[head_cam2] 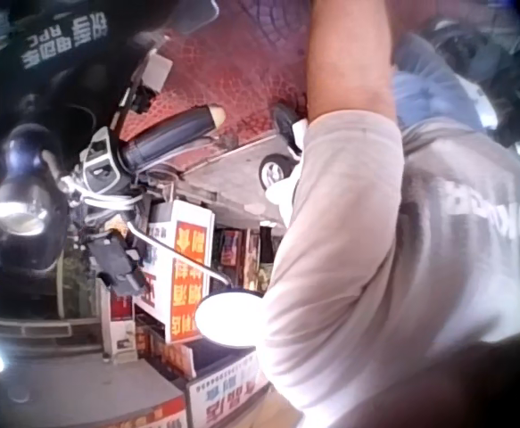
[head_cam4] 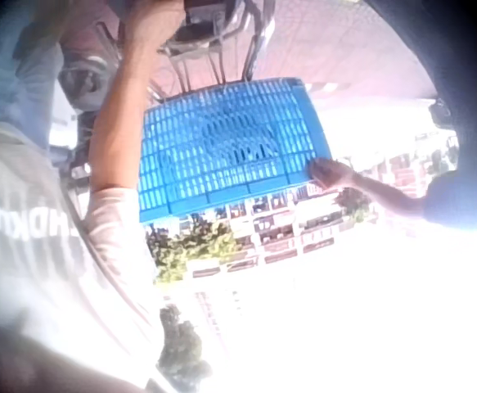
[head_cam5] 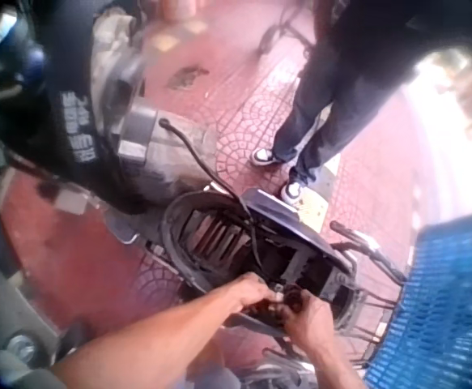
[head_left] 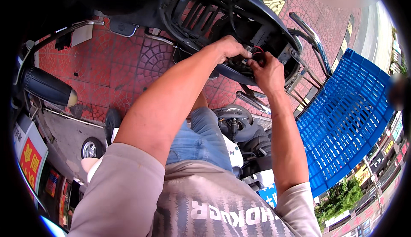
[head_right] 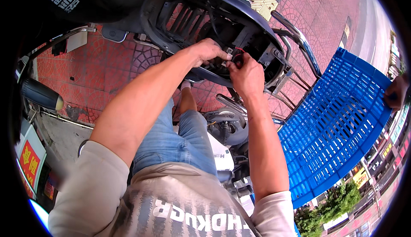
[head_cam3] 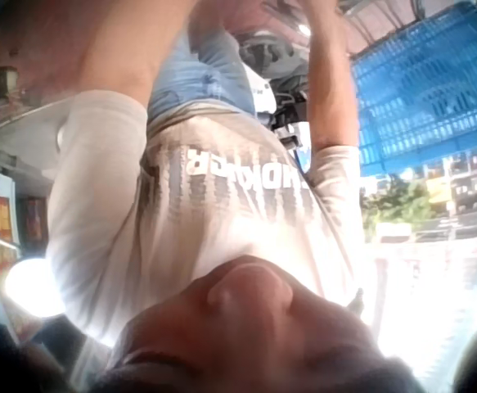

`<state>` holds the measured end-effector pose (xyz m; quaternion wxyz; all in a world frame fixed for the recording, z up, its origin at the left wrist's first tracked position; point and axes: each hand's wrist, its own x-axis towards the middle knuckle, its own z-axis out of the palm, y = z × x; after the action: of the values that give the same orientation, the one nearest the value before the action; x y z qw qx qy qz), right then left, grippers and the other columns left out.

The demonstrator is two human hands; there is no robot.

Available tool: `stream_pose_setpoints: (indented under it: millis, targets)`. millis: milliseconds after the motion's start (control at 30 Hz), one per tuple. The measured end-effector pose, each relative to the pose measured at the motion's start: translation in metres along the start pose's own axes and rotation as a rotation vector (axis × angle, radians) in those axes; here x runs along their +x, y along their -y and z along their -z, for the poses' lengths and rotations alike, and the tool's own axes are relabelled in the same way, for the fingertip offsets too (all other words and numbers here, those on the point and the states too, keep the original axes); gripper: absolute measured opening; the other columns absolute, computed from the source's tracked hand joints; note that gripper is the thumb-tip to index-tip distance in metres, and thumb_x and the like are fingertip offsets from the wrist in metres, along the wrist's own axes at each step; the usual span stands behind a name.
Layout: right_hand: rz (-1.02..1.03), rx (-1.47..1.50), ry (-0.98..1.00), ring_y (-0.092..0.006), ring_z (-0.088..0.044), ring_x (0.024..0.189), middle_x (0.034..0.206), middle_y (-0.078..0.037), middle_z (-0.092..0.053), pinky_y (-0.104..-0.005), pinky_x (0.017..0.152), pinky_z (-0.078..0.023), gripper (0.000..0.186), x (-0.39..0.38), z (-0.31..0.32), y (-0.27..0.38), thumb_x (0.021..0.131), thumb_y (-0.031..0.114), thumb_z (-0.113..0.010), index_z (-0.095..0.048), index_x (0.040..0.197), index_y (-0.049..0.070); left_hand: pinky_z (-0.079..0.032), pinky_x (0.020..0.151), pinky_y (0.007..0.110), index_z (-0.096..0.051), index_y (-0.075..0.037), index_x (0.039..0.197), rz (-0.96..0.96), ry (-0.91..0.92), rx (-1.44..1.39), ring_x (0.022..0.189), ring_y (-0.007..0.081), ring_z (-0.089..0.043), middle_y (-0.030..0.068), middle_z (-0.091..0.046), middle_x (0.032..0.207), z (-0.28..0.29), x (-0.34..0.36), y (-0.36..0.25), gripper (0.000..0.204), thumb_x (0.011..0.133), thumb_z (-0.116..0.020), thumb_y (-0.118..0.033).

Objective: The person repairs an electric scooter by removing the seat and manipulating the internal wiring and components. They use a smartphone to scan a QR code on the scooter's dashboard and later retrieve a tool from a nearby workshop to continue the repair.

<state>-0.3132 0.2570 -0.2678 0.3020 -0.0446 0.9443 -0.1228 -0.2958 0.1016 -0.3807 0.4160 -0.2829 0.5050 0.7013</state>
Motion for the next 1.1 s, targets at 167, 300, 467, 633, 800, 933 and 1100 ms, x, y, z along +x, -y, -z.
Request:
stream_pose_setpoints:
  millis: [167,300,467,633,800,933,1100]
  targets:
    - [-0.056,0.254,-0.048,-0.0389,-0.069,0.075,0.08,-0.019,-0.072,-0.0443,0.072,-0.054,0.033,-0.061,0.024,-0.007,0.101,0.033,-0.069,-0.072,0.102,0.0,-0.053,0.082,0.044,-0.078,-0.001,0.108,-0.176,-0.295,0.338,0.089,0.0288,-0.069,0.0154,-0.075,0.098,0.002,0.01,0.018,0.043,0.083,-0.089,-0.033]
    - [-0.095,0.671,-0.118,-0.0162,-0.059,0.068,0.077,-0.009,-0.069,-0.0351,0.063,-0.047,0.034,-0.102,0.04,-0.031,0.109,0.03,-0.06,-0.072,0.107,-0.002,-0.054,0.103,0.043,-0.074,0.002,0.12,-0.574,-0.634,0.533,0.112,0.0388,-0.071,0.022,-0.073,0.117,-0.036,-0.058,-0.001,0.041,0.086,-0.075,-0.021]
    - [0.008,1.069,-0.114,-0.0149,-0.06,0.091,0.106,-0.008,-0.068,-0.0306,0.085,-0.05,0.046,-0.116,0.047,0.01,0.113,0.038,-0.055,-0.065,0.137,0.0,-0.057,0.085,0.045,-0.069,0.005,0.113,-0.864,-0.062,0.387,0.102,0.0403,-0.072,0.0237,-0.073,0.11,-0.078,-0.182,0.0,0.032,0.085,-0.067,-0.009]
    - [0.296,0.871,0.143,-0.0237,-0.058,0.128,0.136,-0.017,-0.062,-0.0357,0.11,-0.045,0.055,-0.118,0.028,0.057,0.112,0.041,-0.055,-0.056,0.148,-0.001,-0.055,0.078,0.049,-0.067,0.002,0.107,-0.677,-0.376,0.337,0.09,0.0462,-0.072,0.0258,-0.073,0.093,-0.064,-0.236,0.028,0.021,0.094,-0.062,-0.014]
    - [0.615,0.345,0.12,-0.0355,-0.065,0.114,0.122,-0.022,-0.066,-0.0424,0.101,-0.05,0.062,-0.129,0.009,0.068,0.104,0.048,-0.067,-0.062,0.14,-0.001,-0.055,0.079,0.051,-0.073,-0.006,0.106,-0.28,-0.85,0.382,0.092,0.0422,-0.073,0.0228,-0.074,0.091,0.03,-0.285,0.115,0.028,0.091,-0.064,-0.027]
    - [0.647,0.075,0.111,-0.0442,-0.07,0.106,0.114,-0.027,-0.071,-0.0472,0.093,-0.054,0.061,-0.137,0.0,0.042,0.099,0.049,-0.071,-0.066,0.129,-0.003,-0.054,0.098,0.051,-0.077,-0.004,0.113,-0.017,-1.141,0.077,0.112,0.0424,-0.071,0.0256,-0.075,0.113,0.11,-0.285,0.24,0.045,0.096,-0.058,-0.042]
    - [0.586,0.033,0.096,-0.0445,-0.074,0.093,0.099,-0.028,-0.075,-0.0475,0.082,-0.056,0.063,-0.15,-0.007,0.009,0.096,0.055,-0.071,-0.071,0.115,-0.004,-0.055,0.099,0.052,-0.076,-0.009,0.111,0.09,-1.282,0.311,0.115,0.0393,-0.071,0.0199,-0.076,0.115,0.123,-0.328,0.332,0.032,0.094,-0.059,-0.031]
